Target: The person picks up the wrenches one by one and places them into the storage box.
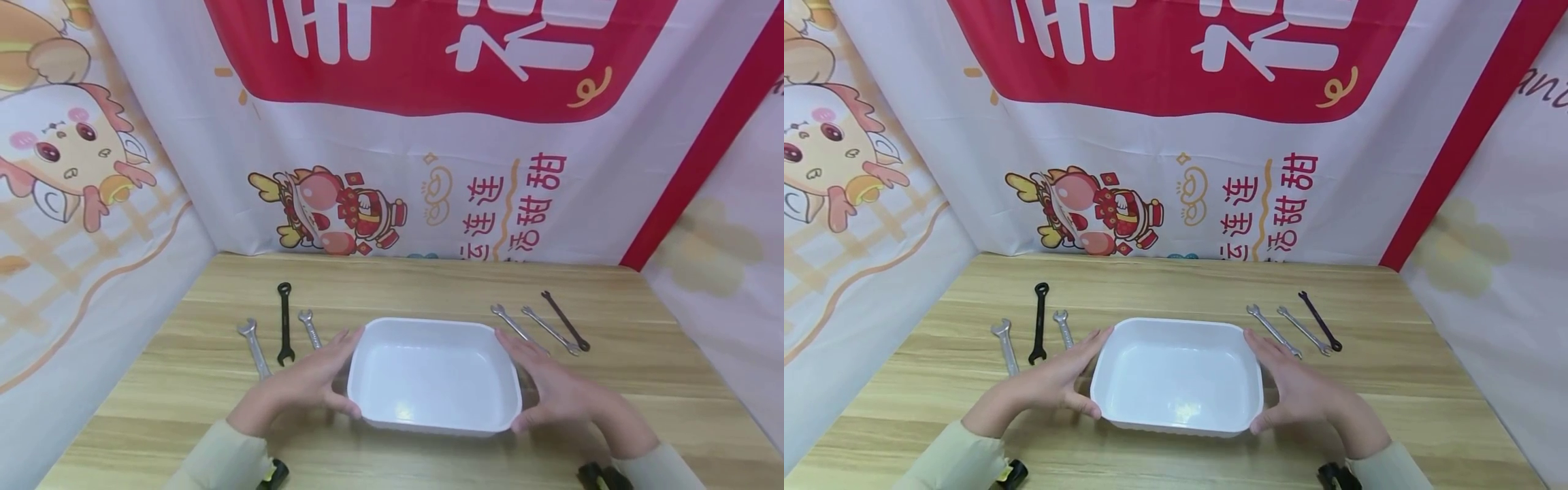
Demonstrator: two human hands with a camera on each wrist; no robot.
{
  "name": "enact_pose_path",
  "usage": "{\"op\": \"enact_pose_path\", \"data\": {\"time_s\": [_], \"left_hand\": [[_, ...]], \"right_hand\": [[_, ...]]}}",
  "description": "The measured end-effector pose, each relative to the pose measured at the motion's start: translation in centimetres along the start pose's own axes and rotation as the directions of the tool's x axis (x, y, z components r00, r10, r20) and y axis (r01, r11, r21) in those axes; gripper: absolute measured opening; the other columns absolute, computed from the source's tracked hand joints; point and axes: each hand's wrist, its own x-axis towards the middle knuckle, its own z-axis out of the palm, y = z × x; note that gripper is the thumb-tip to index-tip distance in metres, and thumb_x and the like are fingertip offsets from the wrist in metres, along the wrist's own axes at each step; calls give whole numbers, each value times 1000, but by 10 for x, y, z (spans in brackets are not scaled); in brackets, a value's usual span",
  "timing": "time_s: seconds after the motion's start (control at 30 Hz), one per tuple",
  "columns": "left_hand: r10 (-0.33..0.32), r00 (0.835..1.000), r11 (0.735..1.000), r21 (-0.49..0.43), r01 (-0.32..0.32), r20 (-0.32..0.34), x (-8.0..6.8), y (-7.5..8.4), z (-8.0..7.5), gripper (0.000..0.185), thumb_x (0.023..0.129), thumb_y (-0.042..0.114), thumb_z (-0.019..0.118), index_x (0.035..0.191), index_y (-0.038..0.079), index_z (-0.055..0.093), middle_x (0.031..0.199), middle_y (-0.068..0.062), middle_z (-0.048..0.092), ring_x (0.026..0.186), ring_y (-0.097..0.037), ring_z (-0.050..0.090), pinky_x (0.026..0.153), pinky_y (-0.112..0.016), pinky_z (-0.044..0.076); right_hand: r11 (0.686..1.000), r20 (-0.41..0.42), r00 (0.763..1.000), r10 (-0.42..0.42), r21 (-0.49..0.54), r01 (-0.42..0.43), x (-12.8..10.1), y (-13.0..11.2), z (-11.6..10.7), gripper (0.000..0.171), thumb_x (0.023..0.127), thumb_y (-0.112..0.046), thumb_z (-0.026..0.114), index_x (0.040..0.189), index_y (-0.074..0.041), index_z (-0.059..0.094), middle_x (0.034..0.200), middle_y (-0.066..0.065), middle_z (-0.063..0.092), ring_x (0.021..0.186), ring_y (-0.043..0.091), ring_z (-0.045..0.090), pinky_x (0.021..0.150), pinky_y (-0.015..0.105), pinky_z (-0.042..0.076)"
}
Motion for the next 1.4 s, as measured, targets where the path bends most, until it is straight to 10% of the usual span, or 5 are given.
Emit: {"op": "enact_pose_path", "data": {"time_s": [0.43,0.77,1.13,1.4], "left_hand": [[25,1000,999,-37,-24,8,17,-9,-4,132,61,62,85,161,27,6,167,2,18,153,-43,6,119,-65,15],[37,999,997,-65,-37,-3,33,-16,-14,130,61,59,87,160,33,8,160,6,30,148,-24,30,118,-58,29],[-59,998,997,-55,61,36,42,-23,-22,130,65,62,83,160,35,-3,169,1,7,155,-38,2,119,-66,15],[-18,1000,997,-78,19,21,47,-30,-29,126,66,58,84,161,31,4,167,4,18,155,-38,1,119,-67,11]], "right_hand": [[999,10,1000,-7,35,6,16,14,-5,137,57,-50,93,159,-4,13,160,28,25,141,58,28,108,76,25],[986,50,999,11,168,-19,34,22,-11,136,63,-41,93,161,-15,3,165,23,15,148,52,17,112,72,20],[969,103,993,57,234,-80,54,25,-20,135,64,-38,93,161,-10,2,163,20,24,149,47,21,115,72,16],[963,121,991,52,256,-82,68,27,-19,137,65,-38,92,160,-9,-2,164,21,20,149,47,20,116,71,13]]}}
